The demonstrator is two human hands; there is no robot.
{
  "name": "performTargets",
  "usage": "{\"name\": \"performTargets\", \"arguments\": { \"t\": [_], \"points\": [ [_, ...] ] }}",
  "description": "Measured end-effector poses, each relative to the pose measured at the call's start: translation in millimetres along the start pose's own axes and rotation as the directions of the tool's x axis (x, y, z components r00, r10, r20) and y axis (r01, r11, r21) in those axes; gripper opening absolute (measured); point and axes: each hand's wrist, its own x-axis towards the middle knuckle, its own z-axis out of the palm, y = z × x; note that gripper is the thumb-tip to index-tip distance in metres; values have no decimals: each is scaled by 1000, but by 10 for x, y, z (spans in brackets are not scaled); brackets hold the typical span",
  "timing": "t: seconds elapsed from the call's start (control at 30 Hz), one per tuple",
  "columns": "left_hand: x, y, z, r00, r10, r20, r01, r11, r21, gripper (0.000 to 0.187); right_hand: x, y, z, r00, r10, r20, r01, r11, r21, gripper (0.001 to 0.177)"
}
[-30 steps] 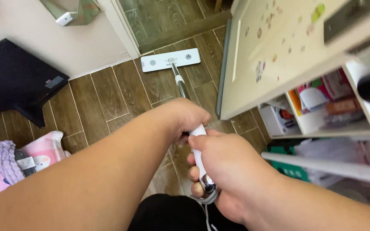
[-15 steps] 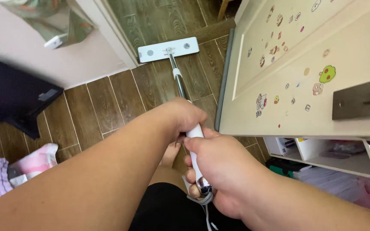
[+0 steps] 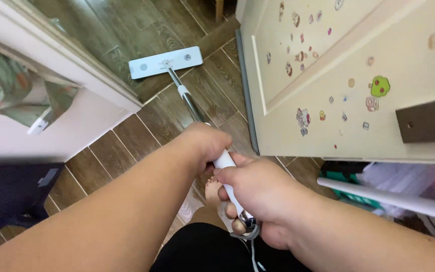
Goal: The recorder mops the floor starting from a bathroom area and moving into a bedroom/playroom, moving objects like a chair to clean underneath.
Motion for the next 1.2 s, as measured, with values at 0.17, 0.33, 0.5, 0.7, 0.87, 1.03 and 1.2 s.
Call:
{"name": "performTargets", "arguments": {
  "t": [0.17, 0.33, 0.5, 0.7, 0.87, 1.03, 1.2],
  "points": [
    [-20, -117, 107, 999, -32, 39, 34, 998, -46, 16, -69, 159, -16, 999, -41, 6, 41, 998, 49, 16],
    [-349, -343, 331, 999, 4, 49, -4, 1000, 1, 16, -217, 567, -107, 999, -34, -25, 35, 999, 41, 17],
    [-851, -656, 873, 998, -2, 59, 3, 1000, -29, 13, -309, 1303, -490, 999, -27, -37, 29, 998, 50, 19],
    [-1323, -1234, 1918, 997, -13, 73, 23, 990, -136, 18, -542, 2323, -1176, 998, -55, -12, 56, 997, 50, 22],
    [-1827, -1426, 2526, 995, -5, 100, 18, 991, -130, 19, -836, 2875, -1625, 992, -107, -70, 93, 979, -180, 26],
    [-1849, -1527, 2852, 994, -6, 107, 20, 992, -123, 22, -974, 3021, -1830, 982, -162, -96, 130, 952, -277, 20],
    [-1657, -1433, 2897, 988, 4, 151, 12, 995, -104, 23, -923, 2852, -1872, 982, -157, -106, 119, 948, -296, 21]
  ]
}}
